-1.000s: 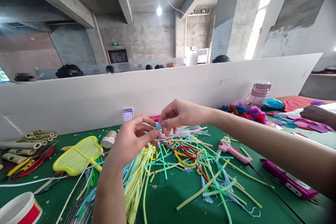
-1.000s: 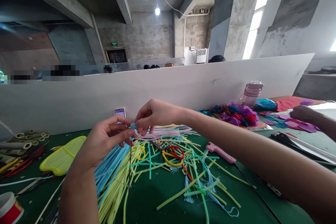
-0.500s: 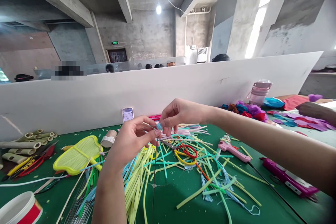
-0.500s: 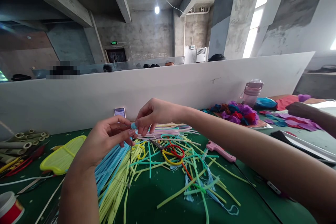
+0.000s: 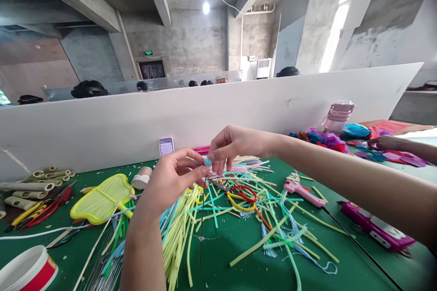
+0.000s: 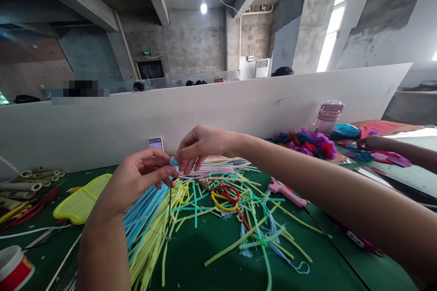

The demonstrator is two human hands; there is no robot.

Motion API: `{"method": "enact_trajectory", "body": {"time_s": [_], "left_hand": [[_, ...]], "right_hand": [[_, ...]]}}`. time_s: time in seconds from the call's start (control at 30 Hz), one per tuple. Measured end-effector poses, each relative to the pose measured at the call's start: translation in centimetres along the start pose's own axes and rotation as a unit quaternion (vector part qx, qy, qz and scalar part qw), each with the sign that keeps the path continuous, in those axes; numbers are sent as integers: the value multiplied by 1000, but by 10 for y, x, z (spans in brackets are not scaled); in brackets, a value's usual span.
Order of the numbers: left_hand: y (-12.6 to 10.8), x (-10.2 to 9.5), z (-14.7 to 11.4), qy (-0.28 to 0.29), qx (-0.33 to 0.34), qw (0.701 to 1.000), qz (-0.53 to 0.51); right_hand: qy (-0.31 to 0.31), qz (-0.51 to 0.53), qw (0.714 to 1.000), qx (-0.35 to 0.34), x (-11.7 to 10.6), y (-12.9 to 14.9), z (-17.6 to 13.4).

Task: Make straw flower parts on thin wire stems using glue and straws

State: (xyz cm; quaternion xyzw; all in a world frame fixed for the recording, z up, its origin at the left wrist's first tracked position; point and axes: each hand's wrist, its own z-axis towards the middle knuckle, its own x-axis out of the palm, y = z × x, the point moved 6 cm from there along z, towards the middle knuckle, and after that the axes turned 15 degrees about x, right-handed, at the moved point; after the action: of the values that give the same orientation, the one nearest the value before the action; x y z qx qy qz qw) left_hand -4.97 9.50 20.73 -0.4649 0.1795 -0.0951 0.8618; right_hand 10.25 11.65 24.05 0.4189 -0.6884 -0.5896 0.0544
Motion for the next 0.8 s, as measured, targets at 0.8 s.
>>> {"method": "enact_trajectory", "body": {"time_s": [0.8], "left_hand": [[-5,1,-2,-37,3,999,-15]], "right_hand": [[-3,54,998,24,4,-2,0]]}}
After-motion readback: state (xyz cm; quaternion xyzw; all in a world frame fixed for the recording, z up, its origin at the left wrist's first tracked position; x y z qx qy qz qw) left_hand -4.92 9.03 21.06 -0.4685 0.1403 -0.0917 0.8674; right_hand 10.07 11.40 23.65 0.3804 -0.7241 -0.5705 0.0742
